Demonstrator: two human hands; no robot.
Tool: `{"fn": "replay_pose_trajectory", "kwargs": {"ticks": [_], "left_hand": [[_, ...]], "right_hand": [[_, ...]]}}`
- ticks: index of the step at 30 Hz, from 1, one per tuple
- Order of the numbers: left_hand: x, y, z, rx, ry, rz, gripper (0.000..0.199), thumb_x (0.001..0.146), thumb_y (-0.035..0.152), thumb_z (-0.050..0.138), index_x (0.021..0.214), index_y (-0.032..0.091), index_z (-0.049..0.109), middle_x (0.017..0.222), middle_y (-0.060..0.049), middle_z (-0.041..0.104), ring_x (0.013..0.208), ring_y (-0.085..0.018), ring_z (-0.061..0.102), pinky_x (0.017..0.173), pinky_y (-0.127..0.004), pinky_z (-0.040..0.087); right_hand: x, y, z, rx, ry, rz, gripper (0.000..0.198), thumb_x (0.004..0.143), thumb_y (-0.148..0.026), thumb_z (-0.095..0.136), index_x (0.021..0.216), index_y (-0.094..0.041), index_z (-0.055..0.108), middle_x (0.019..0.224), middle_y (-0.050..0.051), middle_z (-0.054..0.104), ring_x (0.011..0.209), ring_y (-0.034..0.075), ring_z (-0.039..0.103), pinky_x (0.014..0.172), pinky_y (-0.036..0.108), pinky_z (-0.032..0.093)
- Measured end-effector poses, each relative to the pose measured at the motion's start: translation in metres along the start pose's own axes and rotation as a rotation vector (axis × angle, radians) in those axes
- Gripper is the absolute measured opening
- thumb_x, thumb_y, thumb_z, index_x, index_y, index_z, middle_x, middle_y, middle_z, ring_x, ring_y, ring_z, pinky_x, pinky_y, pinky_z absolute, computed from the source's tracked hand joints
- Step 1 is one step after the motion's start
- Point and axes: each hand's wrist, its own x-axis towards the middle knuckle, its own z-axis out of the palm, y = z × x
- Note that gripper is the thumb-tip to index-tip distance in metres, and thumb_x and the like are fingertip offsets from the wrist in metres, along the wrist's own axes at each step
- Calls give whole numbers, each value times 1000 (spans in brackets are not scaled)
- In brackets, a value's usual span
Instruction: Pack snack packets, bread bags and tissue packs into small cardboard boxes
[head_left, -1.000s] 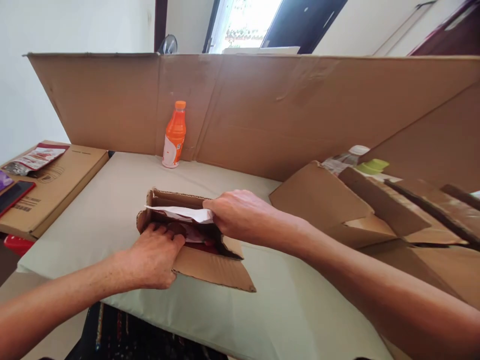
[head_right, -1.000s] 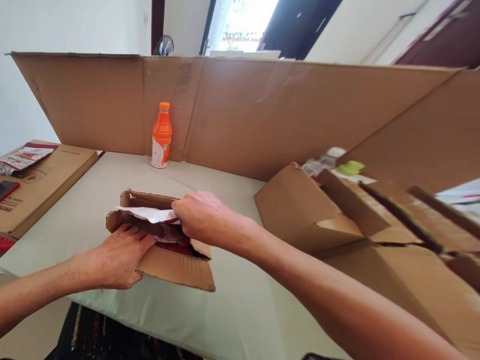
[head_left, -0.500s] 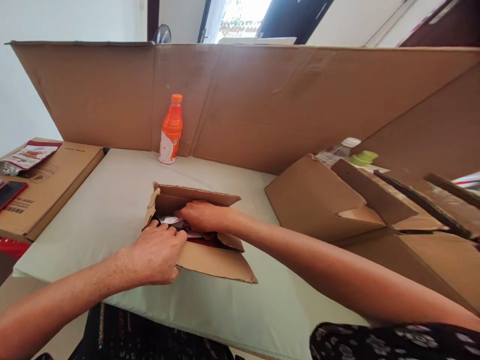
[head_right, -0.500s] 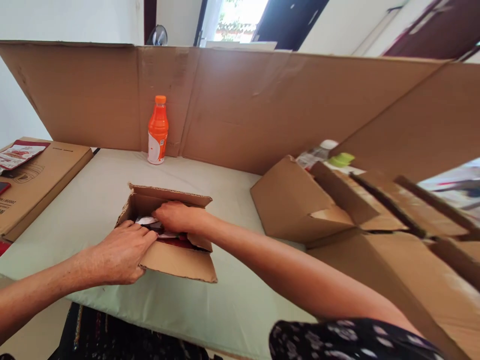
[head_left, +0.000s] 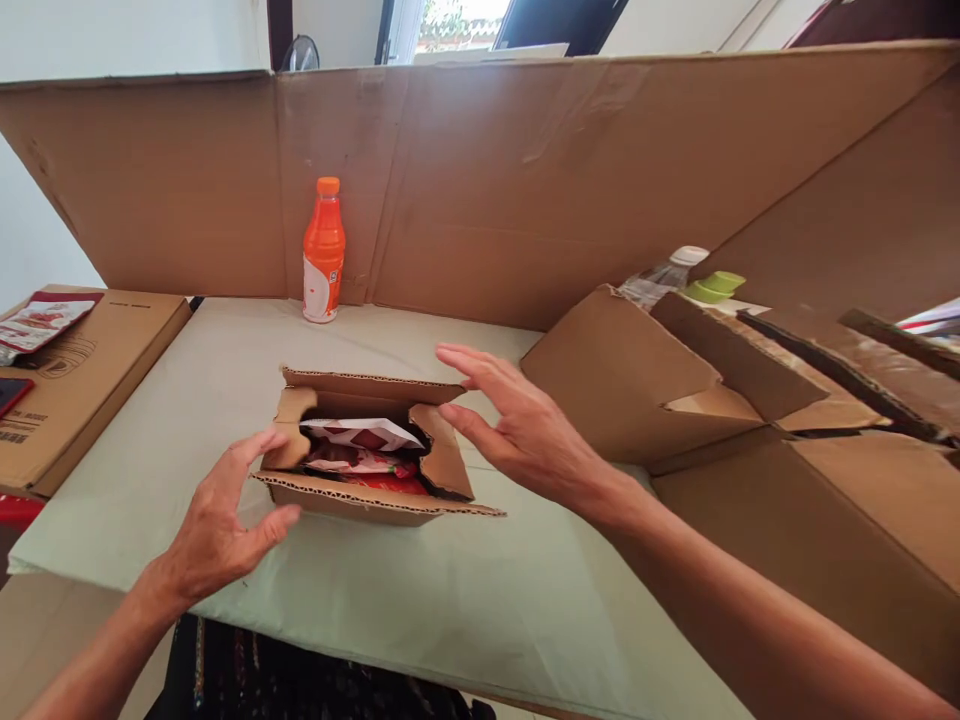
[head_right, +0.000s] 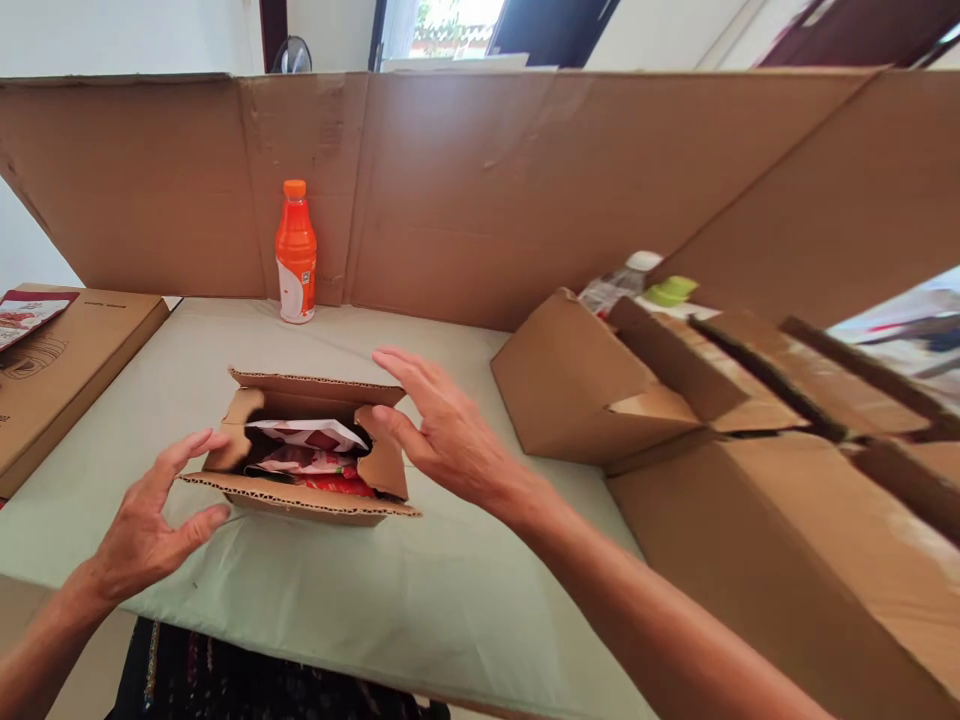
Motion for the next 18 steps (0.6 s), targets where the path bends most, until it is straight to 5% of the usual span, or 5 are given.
{"fn": "replay_pose_trajectory", "kwargs": {"ticks": [5,10,14,18], "left_hand": [[18,-6,21,-23,102,-128,38,97,32,60,134,23,54,117,-7,73,108,-23,71,98,-41,58],[28,-7,29,108,189,-163,43,96,26,58,138,24,52,127,-10,63,118,-24,64,101,-45,57],[31,-15,30,116,106,-76,31,100,22,51,129,28,62,148,-11,50,136,-28,52,108,-49,53],[17,-21,28,44,7,-17,35,102,29,51,135,36,60,151,-5,53,138,-31,52,113,-56,49]], "right_hand": [[5,8,11,216,-259,-36,49,106,-46,36,139,-20,61,127,12,73,121,26,65,108,49,49],[-22,34,14,428,-239,-81,59,106,-58,30,150,-24,52,143,12,64,135,27,58,111,47,49],[-45,41,25,232,-227,-240,57,104,-53,46,153,-24,49,162,15,43,152,27,35,122,51,35],[-48,35,35,42,-273,-340,85,90,-66,65,157,-17,44,166,21,33,158,34,18,123,58,28]]}}
